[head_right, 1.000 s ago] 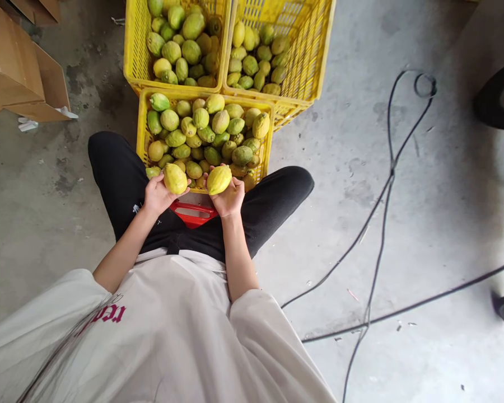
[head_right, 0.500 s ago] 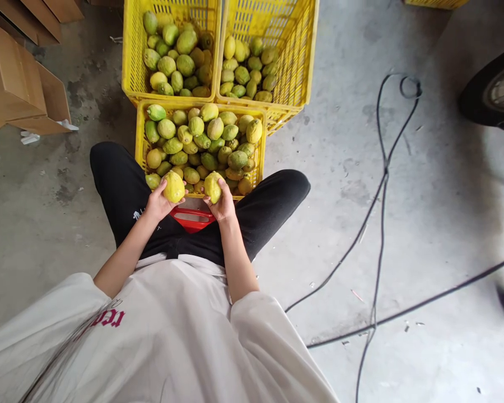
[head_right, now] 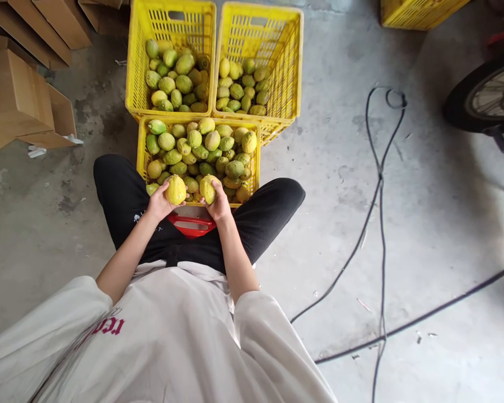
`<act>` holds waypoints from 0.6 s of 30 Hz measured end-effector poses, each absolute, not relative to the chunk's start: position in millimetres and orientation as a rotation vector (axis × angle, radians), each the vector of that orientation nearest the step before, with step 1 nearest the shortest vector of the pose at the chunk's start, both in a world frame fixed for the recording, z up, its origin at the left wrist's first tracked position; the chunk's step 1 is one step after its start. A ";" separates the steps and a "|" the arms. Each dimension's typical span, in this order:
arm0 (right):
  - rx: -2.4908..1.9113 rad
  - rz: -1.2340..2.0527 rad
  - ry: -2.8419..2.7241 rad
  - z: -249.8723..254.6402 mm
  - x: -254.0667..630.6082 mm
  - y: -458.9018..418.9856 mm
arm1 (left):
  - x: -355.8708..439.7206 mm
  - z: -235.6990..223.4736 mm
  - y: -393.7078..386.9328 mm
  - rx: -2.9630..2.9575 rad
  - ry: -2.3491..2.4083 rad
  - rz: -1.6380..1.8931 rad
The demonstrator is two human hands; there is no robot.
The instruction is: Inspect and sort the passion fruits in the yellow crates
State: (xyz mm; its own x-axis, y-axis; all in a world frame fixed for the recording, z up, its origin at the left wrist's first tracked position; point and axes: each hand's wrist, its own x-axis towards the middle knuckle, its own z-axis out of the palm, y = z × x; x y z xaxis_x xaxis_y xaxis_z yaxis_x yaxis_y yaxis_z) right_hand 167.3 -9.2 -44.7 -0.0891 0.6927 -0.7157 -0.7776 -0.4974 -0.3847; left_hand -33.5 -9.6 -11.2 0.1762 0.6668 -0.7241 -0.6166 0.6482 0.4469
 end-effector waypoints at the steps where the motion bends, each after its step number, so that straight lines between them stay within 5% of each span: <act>1: -1.095 1.788 0.090 -44.5 166.9 -6.3 | -34.4 -10.7 -5.7 0.071 1.047 0.909; 18: -0.925 1.931 0.084 11.3 167.0 66.8 | -12.4 43.9 74.2 0.380 1.098 0.920</act>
